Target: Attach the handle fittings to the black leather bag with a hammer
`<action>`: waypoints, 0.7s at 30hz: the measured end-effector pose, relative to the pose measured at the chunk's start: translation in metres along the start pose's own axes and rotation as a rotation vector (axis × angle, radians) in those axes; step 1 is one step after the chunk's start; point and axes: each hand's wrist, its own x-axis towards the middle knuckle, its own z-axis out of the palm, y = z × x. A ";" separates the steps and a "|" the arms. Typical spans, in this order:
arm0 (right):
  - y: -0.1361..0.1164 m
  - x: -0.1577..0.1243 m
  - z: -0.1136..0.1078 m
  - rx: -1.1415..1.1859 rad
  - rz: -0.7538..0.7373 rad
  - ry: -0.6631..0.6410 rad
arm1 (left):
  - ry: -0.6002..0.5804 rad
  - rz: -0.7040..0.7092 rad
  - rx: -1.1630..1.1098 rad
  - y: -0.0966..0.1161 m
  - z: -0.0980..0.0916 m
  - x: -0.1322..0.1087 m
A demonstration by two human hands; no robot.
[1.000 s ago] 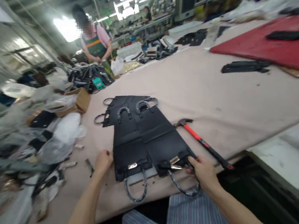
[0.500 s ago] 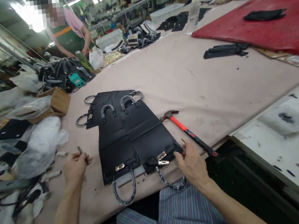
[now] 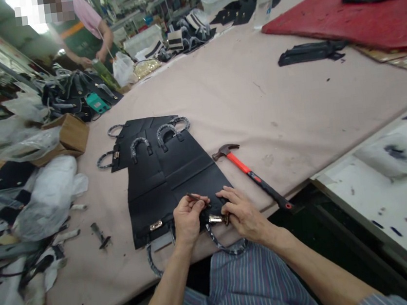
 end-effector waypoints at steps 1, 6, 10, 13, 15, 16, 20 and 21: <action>0.001 -0.001 0.002 0.016 0.001 0.018 | -0.004 0.027 0.041 -0.002 -0.001 0.000; 0.003 -0.002 0.006 0.079 0.020 0.082 | -0.025 0.084 0.166 -0.003 -0.004 -0.004; 0.003 -0.003 0.007 0.099 0.032 0.095 | -0.033 0.124 0.284 -0.007 -0.002 -0.005; 0.004 -0.004 0.008 0.104 0.031 0.103 | -0.034 0.136 0.343 -0.008 -0.001 -0.005; 0.004 -0.004 0.008 0.109 0.032 0.116 | -0.045 0.137 0.369 -0.007 -0.002 -0.005; 0.004 -0.004 0.009 0.113 0.032 0.120 | -0.050 0.140 0.379 -0.007 -0.002 -0.005; 0.004 -0.003 0.009 0.121 0.030 0.116 | -0.057 0.147 0.400 -0.005 0.000 -0.005; 0.004 -0.003 0.009 0.121 0.029 0.111 | -0.055 0.153 0.407 -0.005 0.000 -0.005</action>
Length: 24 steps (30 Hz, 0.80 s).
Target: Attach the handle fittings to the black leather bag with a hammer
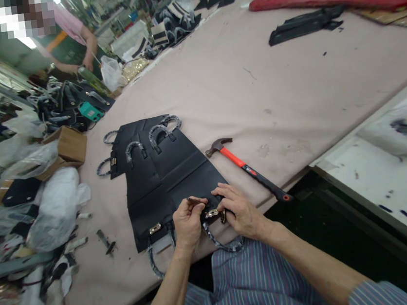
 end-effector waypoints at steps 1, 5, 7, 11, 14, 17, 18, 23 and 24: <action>0.000 0.000 -0.001 -0.002 0.000 -0.007 | 0.004 0.009 0.013 0.000 0.001 0.000; -0.006 0.000 -0.011 -0.020 0.002 -0.090 | 0.039 0.092 0.116 0.001 0.003 -0.002; -0.008 0.000 -0.024 -0.012 0.011 -0.118 | 0.044 0.145 0.171 0.002 0.004 -0.003; 0.001 0.006 -0.059 -0.126 0.165 0.083 | 0.026 0.185 0.211 0.002 0.004 -0.004; 0.020 0.014 -0.081 -0.411 0.364 0.225 | -0.027 0.193 0.208 0.000 0.004 -0.003; 0.035 0.025 -0.089 -0.516 0.611 0.082 | -0.067 0.223 0.216 -0.003 0.004 -0.003; 0.038 0.030 -0.090 -0.479 0.689 0.029 | -0.069 0.230 0.219 -0.005 0.004 -0.003; 0.032 0.062 -0.085 -0.249 0.848 -0.073 | -0.061 0.255 0.220 -0.009 0.005 -0.004; 0.028 0.069 -0.083 -0.199 0.866 -0.091 | -0.061 0.261 0.215 -0.010 0.005 -0.004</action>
